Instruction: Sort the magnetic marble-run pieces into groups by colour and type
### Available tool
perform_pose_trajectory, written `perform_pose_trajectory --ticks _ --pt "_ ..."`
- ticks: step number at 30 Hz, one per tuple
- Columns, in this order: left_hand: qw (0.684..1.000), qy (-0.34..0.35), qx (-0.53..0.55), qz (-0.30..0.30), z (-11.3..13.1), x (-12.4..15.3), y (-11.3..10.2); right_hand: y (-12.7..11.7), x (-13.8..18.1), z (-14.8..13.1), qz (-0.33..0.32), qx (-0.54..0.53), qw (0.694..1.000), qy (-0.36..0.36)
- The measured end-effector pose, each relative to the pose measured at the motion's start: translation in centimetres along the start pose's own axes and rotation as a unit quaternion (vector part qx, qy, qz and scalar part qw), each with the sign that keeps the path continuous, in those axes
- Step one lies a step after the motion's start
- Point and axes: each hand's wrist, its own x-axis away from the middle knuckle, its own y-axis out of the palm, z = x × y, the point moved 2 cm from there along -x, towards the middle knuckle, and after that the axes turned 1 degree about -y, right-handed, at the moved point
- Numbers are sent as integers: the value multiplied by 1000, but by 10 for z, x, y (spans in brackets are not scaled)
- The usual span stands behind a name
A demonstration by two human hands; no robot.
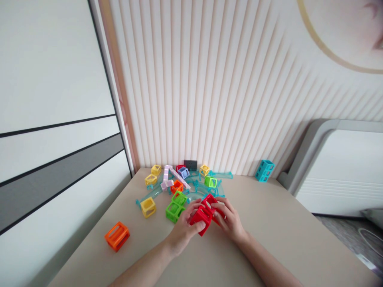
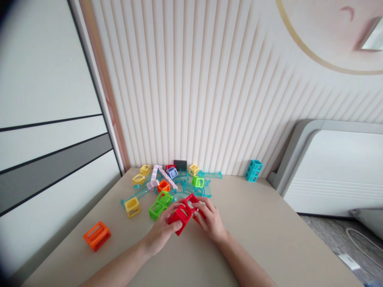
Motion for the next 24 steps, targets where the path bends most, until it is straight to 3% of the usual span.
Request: perform_pose_trajectory --ticks 5,10,16,24 --pt "992 -33 118 -22 -10 -1 2 1 2 1 2 25 1000 -2" --pt "979 -51 199 -9 -4 0 2 3 3 3 5 9 1000 -26" --pt "972 -29 233 17 6 2 -1 7 4 6 0 13 1000 -3" --pt "962 -11 257 92 -1 -1 -8 12 1 3 -29 51 998 -5"
